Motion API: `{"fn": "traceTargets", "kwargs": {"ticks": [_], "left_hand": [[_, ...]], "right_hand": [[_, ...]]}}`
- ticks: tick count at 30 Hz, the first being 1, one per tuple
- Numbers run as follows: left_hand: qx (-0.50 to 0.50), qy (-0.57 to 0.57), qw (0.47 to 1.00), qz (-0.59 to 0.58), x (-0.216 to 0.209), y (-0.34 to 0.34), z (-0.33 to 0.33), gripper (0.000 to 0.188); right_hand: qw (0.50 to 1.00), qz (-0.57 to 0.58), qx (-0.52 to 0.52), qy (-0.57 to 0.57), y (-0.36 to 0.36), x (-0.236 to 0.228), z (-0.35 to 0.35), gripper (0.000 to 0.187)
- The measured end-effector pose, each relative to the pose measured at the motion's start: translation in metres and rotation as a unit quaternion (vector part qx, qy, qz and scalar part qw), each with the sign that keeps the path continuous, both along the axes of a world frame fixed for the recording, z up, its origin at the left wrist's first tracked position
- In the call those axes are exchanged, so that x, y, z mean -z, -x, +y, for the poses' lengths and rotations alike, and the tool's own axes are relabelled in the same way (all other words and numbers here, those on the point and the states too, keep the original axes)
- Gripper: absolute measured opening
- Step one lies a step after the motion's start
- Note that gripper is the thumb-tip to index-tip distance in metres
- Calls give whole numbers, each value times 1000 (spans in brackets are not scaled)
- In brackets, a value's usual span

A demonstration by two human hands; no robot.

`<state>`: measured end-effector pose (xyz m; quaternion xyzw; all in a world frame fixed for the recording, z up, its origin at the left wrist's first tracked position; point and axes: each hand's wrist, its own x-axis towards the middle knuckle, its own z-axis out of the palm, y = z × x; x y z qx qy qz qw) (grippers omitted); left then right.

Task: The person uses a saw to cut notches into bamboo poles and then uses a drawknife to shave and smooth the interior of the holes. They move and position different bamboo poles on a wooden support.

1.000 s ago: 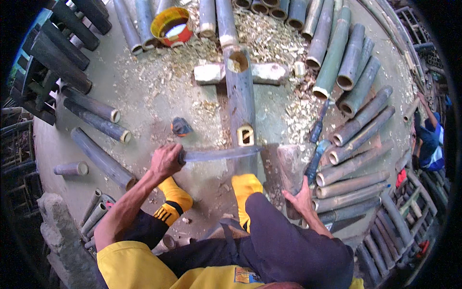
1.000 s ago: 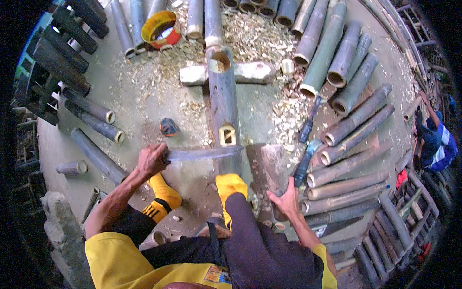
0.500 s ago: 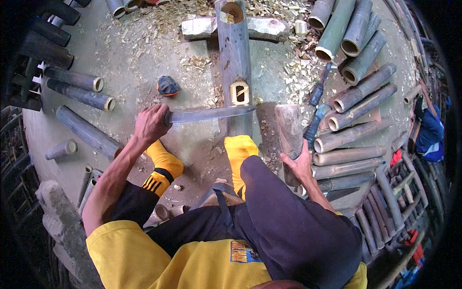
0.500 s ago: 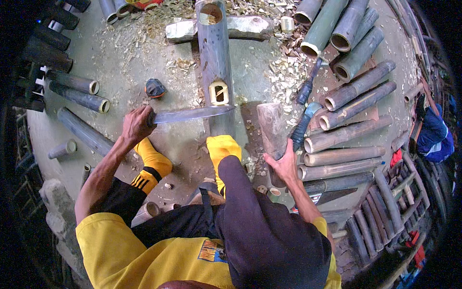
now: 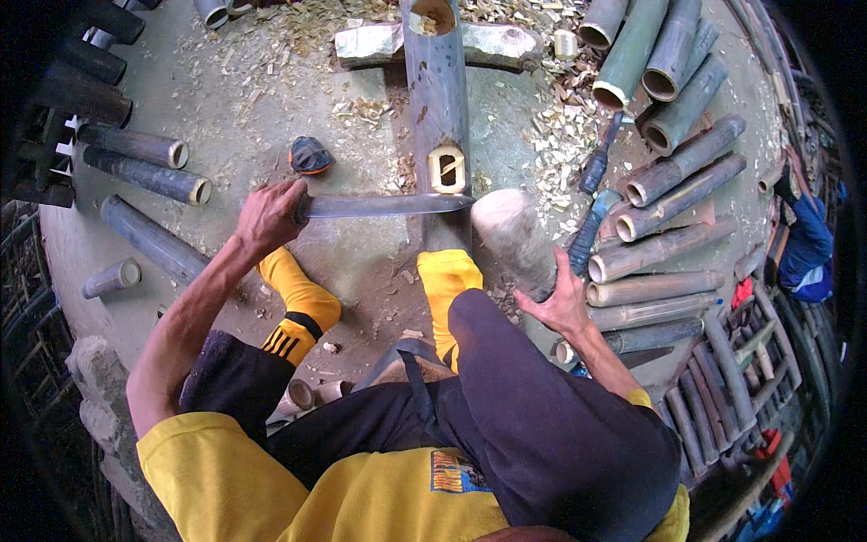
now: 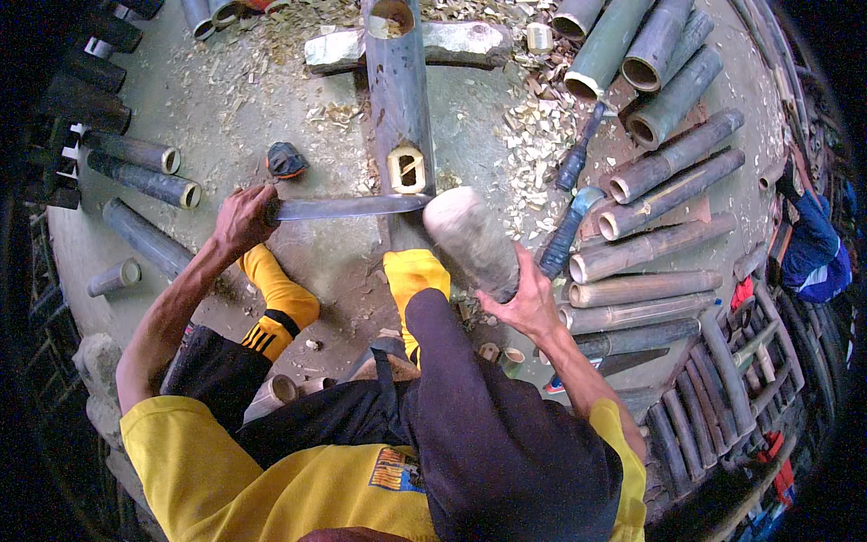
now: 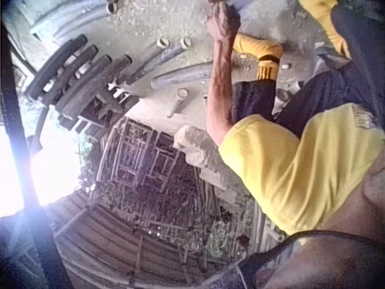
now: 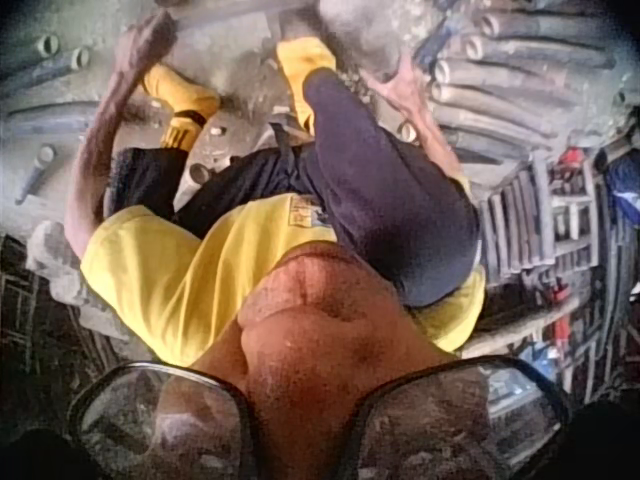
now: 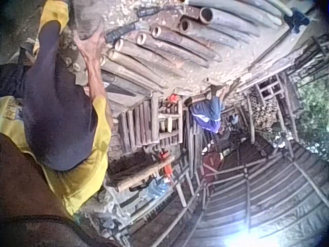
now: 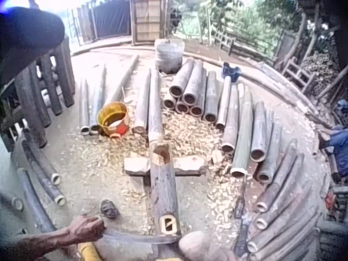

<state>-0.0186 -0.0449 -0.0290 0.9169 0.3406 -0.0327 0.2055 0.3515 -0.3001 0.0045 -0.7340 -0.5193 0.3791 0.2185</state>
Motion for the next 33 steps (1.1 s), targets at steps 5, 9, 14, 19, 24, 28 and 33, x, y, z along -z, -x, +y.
{"fn": "traceTargets", "kwargs": {"ticks": [5, 9, 14, 19, 24, 28, 33], "left_hand": [[20, 39, 998, 46, 9, 2, 12, 22], [24, 51, 995, 87, 9, -3, 18, 22], [38, 35, 998, 36, 11, 0, 16, 21], [53, 11, 998, 39, 14, 2, 19, 20], [52, -4, 997, 50, 14, 0, 17, 20], [50, 9, 997, 65, 12, -1, 17, 20], [47, -15, 997, 57, 15, -1, 14, 19]], "right_hand": [[950, -41, -250, -180, -7, 3, 28, 85], [938, -102, -310, -117, -5, 23, 61, 84], [875, -49, -419, -236, 2, 14, 70, 81], [913, -151, -372, -70, 1, 14, 98, 77], [825, -32, -474, -308, 3, -3, 87, 78], [874, -186, -439, -95, -16, 12, 117, 81], [816, -29, -513, -265, 8, -29, 91, 68]]}}
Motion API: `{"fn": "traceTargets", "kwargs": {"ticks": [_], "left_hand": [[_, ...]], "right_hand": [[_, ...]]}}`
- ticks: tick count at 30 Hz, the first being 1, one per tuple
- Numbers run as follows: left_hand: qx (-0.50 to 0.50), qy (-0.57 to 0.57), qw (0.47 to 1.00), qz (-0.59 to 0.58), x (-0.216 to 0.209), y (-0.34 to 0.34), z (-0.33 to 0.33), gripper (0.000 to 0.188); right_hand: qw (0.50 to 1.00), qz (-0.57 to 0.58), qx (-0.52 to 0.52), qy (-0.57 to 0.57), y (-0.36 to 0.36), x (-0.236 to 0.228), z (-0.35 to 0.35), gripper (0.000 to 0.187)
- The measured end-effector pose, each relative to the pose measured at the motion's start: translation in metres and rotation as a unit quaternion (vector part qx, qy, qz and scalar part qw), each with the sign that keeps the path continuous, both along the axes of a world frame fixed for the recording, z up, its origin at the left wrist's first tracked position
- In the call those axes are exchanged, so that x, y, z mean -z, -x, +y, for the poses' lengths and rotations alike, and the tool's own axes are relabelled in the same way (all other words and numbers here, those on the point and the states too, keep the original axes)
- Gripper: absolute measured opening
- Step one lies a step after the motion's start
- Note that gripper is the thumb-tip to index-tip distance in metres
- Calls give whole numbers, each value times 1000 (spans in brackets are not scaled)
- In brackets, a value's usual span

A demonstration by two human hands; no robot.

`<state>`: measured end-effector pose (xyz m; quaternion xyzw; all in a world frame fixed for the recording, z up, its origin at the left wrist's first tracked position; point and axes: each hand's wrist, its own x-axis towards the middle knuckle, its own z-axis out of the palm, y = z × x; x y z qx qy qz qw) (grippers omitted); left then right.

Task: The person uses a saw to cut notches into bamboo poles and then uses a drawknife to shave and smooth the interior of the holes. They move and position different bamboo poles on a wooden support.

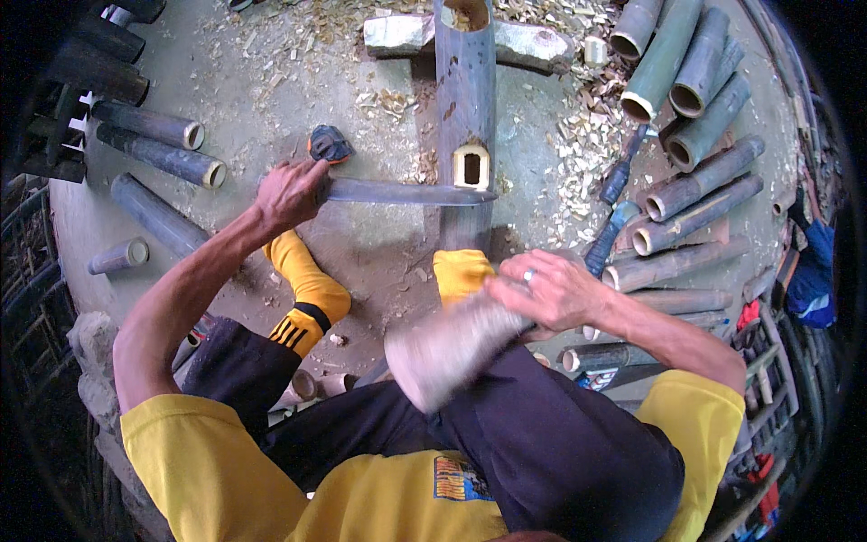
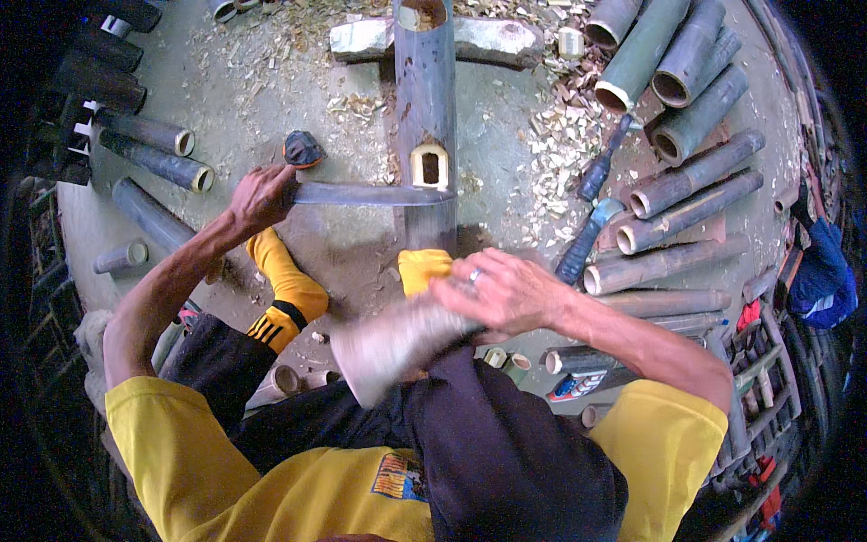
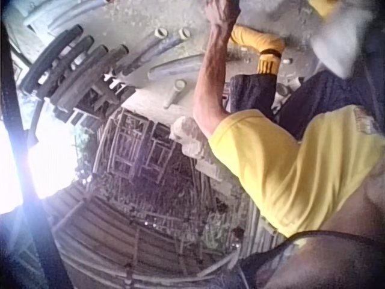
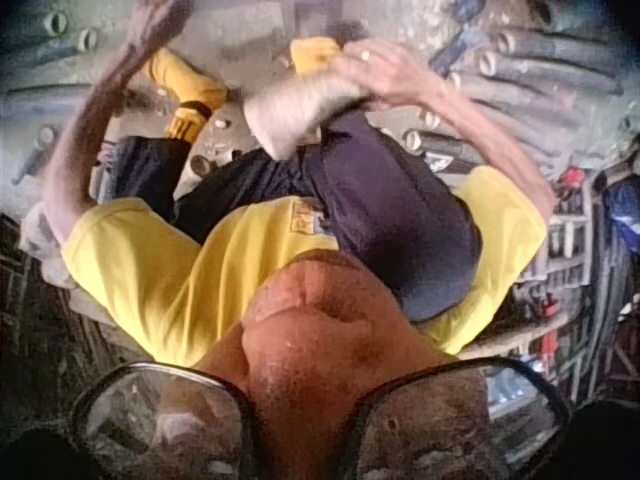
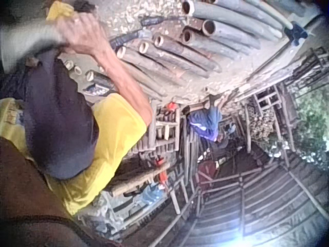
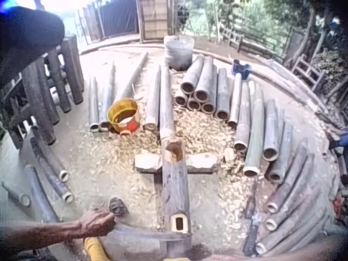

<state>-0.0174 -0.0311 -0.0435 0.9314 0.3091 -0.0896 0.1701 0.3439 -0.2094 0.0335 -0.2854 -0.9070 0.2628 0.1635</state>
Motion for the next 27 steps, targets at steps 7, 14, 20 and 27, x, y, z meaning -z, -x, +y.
{"fn": "traceTargets", "kwargs": {"ticks": [7, 14, 20, 27], "left_hand": [[-18, -13, 1000, 0, 9, 8, -6, 20], [-18, -27, 999, 9, 2, 2, -7, 19], [-19, -32, 999, 36, 2, -5, -6, 21], [-52, 287, 946, 144, -20, -14, 57, 34]], "right_hand": [[981, -140, 87, 100, -7, 8, 29, 68], [968, -204, 105, 98, -23, 23, 57, 59], [999, -15, 36, -6, 0, -8, 40, 68], [913, -58, 343, 216, -30, 2, 53, 75]]}}
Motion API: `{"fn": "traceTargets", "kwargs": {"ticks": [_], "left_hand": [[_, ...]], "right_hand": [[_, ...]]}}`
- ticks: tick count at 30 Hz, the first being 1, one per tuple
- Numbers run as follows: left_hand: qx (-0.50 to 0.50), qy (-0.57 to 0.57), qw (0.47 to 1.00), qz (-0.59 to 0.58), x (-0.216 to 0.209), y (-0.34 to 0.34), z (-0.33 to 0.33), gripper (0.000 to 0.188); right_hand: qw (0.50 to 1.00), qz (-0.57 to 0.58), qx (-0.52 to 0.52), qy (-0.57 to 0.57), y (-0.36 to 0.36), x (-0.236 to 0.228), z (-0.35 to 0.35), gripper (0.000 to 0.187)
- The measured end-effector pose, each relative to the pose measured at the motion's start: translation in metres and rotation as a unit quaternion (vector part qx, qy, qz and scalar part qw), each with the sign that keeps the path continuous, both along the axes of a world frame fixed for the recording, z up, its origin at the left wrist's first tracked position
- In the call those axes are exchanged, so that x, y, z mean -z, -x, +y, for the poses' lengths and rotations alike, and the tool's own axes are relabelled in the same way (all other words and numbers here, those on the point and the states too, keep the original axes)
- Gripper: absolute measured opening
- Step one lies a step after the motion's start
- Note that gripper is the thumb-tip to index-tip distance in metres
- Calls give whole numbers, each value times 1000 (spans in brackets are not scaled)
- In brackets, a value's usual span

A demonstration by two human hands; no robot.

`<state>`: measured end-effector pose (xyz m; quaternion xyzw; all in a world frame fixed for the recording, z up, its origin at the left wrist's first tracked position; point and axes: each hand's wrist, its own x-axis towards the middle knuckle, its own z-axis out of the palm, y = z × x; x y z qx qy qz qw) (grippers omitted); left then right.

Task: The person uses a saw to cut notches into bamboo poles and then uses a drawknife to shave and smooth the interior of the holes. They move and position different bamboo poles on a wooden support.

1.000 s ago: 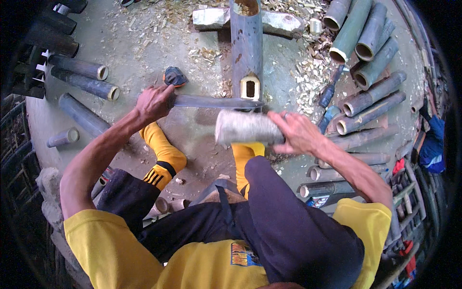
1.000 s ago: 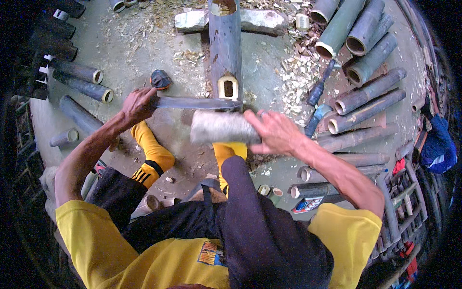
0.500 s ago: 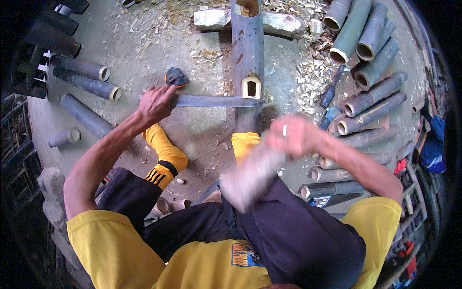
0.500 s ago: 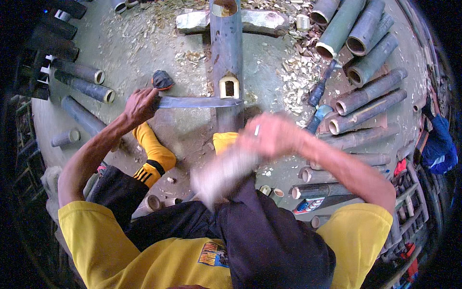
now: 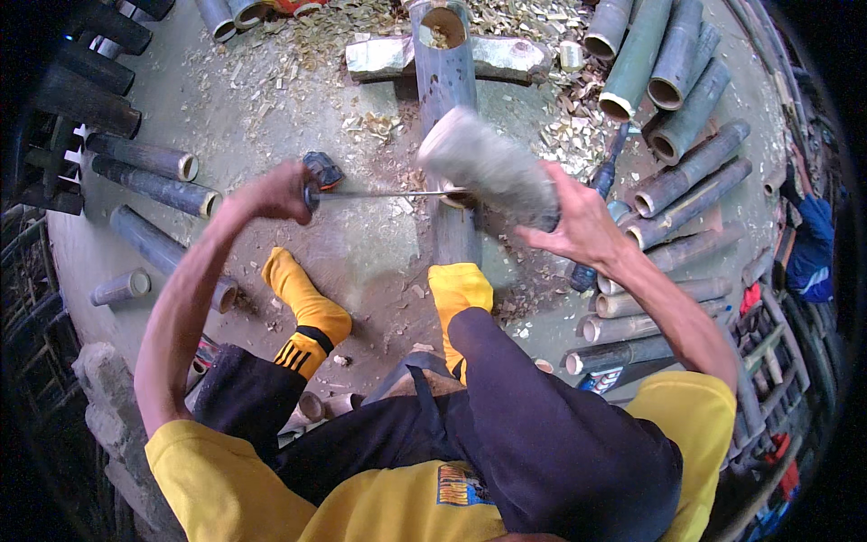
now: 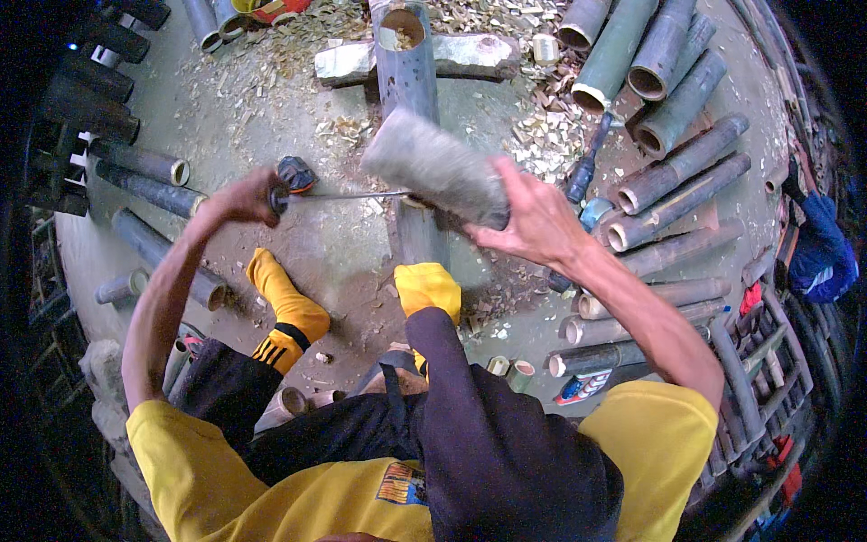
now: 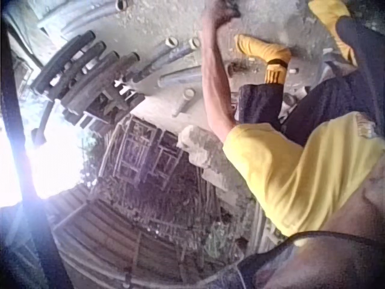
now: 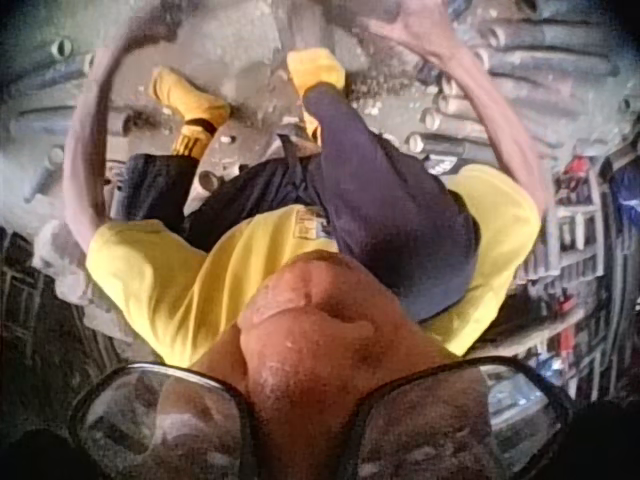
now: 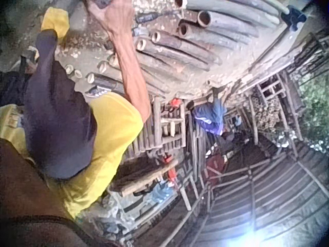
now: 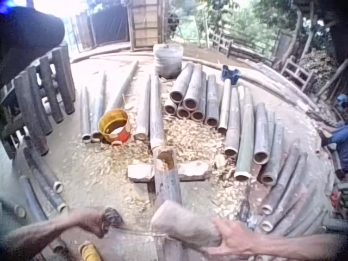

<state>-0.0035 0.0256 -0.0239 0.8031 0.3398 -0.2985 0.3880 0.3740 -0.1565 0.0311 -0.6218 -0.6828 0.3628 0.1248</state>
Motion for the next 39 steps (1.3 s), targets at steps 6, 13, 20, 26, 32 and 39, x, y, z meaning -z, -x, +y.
{"fn": "traceTargets", "kwargs": {"ticks": [6, 13, 20, 26, 32, 39], "left_hand": [[-299, -153, 924, -185, -18, -28, 27, 26], [-142, -66, 975, -157, 11, -6, -17, 23], [-87, -95, 989, -70, 10, -16, -14, 26], [-47, -106, 993, -18, 14, -25, -12, 29], [-77, -72, 991, -87, 10, -17, -12, 25], [-69, -74, 995, -1, 9, -30, -10, 29]], "right_hand": [[971, 30, 236, -32, -28, -30, -11, 83], [973, 61, 217, -55, -31, -21, -22, 96], [966, 144, 173, -130, 1, -49, 8, 99], [985, -23, -12, 171, 3, -30, 29, 90], [990, 116, 19, -73, 26, -89, 77, 88], [971, 142, -32, 188, 31, -14, 65, 95]]}}
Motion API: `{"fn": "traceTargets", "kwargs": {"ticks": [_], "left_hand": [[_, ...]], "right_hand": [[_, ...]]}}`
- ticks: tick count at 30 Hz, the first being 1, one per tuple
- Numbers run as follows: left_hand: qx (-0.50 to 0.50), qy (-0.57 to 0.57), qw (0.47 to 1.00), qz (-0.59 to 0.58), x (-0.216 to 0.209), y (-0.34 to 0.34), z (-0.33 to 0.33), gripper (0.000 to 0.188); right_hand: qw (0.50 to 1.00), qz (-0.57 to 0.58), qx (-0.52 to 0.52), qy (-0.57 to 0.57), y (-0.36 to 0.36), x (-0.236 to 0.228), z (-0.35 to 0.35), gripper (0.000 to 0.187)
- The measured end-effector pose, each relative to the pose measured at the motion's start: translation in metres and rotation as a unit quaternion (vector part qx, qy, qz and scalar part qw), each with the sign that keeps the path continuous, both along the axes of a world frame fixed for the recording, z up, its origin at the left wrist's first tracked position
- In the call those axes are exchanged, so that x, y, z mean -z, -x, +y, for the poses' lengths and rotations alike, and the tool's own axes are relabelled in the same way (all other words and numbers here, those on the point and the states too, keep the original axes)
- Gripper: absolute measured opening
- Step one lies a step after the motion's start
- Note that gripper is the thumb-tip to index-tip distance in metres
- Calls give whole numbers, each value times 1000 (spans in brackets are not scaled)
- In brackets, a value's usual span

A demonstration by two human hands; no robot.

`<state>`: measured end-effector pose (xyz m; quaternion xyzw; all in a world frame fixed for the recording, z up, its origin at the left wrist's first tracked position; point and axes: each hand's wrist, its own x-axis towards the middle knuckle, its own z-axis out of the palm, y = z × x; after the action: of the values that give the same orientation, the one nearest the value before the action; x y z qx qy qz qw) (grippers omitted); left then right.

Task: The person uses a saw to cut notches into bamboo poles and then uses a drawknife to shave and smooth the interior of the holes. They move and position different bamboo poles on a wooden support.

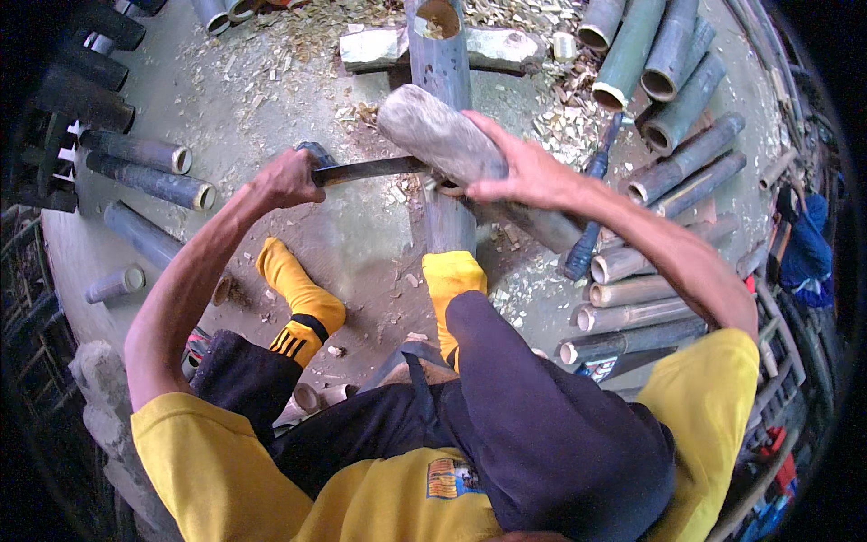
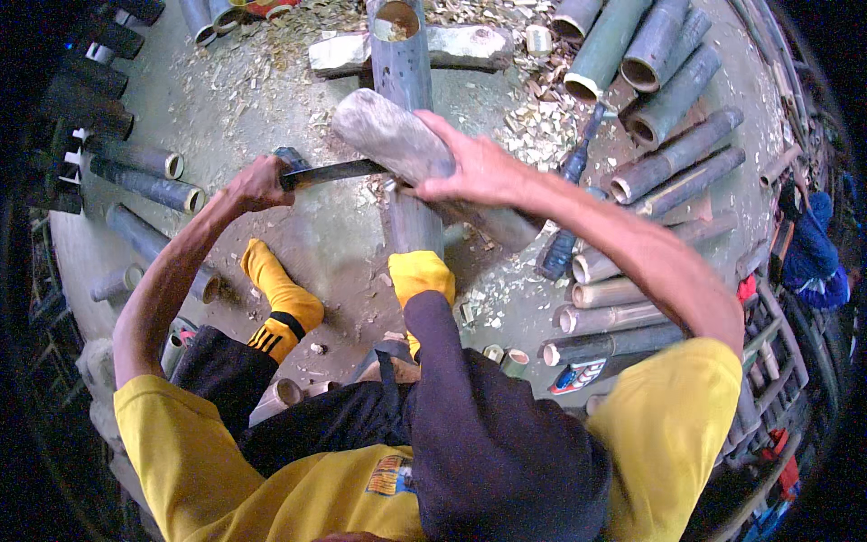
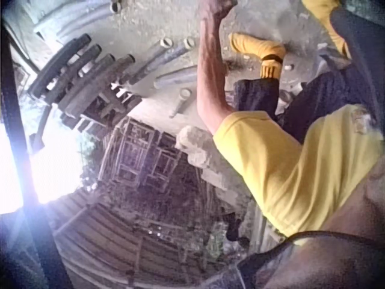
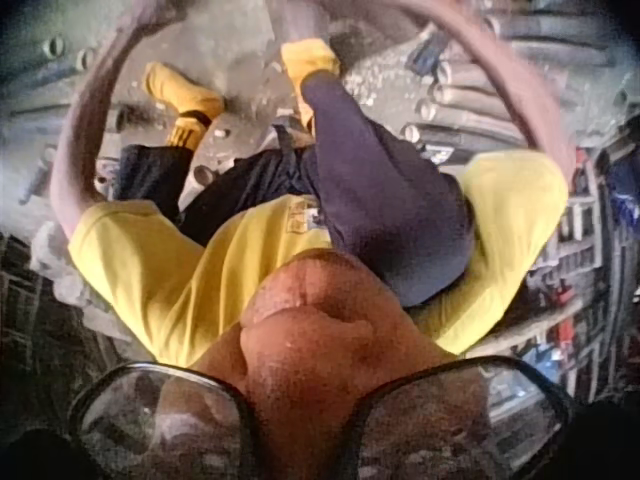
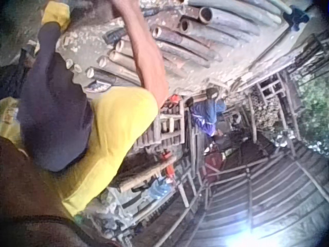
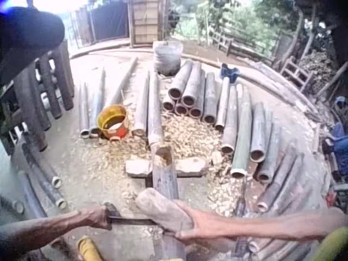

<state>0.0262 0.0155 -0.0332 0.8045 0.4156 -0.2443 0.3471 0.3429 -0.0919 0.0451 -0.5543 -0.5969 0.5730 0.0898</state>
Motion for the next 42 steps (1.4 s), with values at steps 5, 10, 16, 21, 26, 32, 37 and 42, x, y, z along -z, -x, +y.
{"fn": "traceTargets", "kwargs": {"ticks": [5, 10, 16, 21, 26, 32, 37, 42], "left_hand": [[-51, 174, 983, -9, -3, 2, 13, 20], [-72, 44, 996, -26, 12, 22, -5, 22], [5, -320, 914, -248, 0, 23, -73, 22], [53, -338, 920, -191, -2, 19, -76, 23], [82, -297, 937, -165, 10, 30, -62, 24], [84, -278, 945, -148, 12, 26, -51, 25], [112, -247, 957, -104, 13, 30, -44, 25], [116, -272, 949, -109, 17, 34, -47, 25]], "right_hand": [[983, 80, 96, -132, -2, -7, -26, 91], [999, -32, 33, 19, -16, -7, -26, 90], [952, -86, 240, -171, -44, -7, -77, 91], [941, -77, 276, -181, -47, 7, -103, 94], [943, -81, 251, -200, -27, 14, -122, 94], [910, -18, 27, -412, -31, 38, -159, 81], [920, -113, -102, -360, -21, 48, -121, 77], [933, -8, -122, -339, 10, 13, -115, 77]]}}
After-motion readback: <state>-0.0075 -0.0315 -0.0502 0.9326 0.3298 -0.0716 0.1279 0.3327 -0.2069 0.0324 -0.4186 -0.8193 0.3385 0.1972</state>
